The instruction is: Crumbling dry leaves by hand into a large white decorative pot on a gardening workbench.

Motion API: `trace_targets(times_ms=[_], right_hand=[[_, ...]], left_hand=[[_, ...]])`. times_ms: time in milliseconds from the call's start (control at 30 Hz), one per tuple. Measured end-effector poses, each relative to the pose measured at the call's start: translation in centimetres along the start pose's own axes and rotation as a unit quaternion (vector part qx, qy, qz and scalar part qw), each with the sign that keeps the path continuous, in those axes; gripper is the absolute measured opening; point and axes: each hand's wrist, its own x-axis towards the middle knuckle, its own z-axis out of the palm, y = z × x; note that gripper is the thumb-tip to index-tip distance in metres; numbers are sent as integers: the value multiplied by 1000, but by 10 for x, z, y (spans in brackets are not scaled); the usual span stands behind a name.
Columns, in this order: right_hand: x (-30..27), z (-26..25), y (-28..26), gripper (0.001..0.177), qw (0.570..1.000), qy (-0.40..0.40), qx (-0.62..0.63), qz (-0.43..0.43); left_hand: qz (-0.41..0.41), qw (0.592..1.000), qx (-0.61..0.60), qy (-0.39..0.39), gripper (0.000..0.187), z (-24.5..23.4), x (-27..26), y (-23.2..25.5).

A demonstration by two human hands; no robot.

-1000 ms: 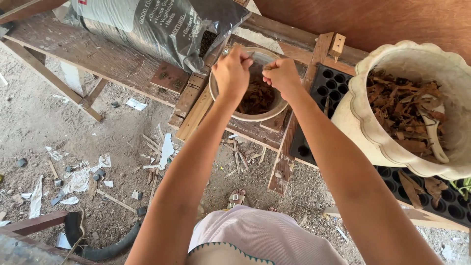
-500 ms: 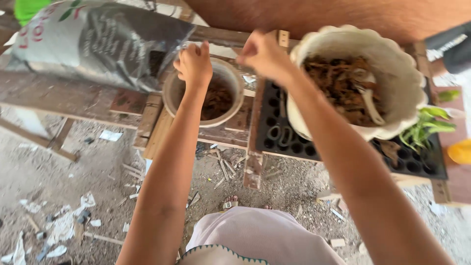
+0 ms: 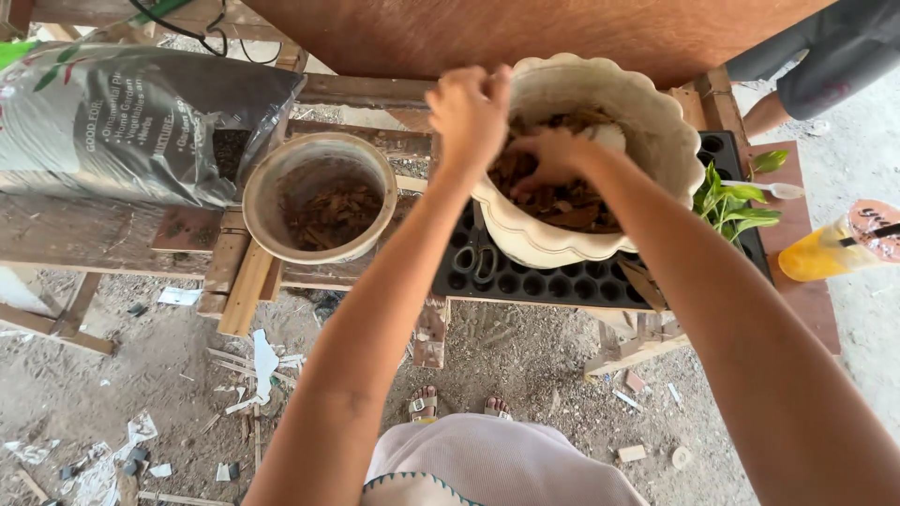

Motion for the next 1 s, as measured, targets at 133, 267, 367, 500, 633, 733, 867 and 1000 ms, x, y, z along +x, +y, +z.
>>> trace_targets(times_ms=[133, 267, 367, 500, 633, 733, 867, 1000], right_hand=[[48, 23, 41, 35, 996, 56, 20, -61], [-7, -8, 50, 40, 966, 163, 182, -86], [-47, -22, 48, 55, 928, 167, 332, -32], [-52, -23, 53, 49, 880, 179, 439, -17], [-32, -13, 67, 31, 846, 187, 493, -77], [-52, -23, 54, 17, 845, 165, 509, -17], [-52, -20, 57, 23, 831, 165, 530, -43], [-46, -17, 60, 19, 803, 189, 563, -47]], left_hand=[[121, 992, 12, -31, 44, 43, -9, -3], [17, 983, 0, -181, 36, 35, -14, 6], [-2, 975, -6, -221, 30, 30, -15, 8], [35, 954, -40, -294, 65, 15, -26, 22], [110, 955, -40, -274, 36, 18, -25, 19], [7, 978, -41, -206, 6, 13, -26, 18], [16, 979, -66, -194, 3, 19, -26, 11], [18, 983, -29, -181, 10, 24, -25, 5]])
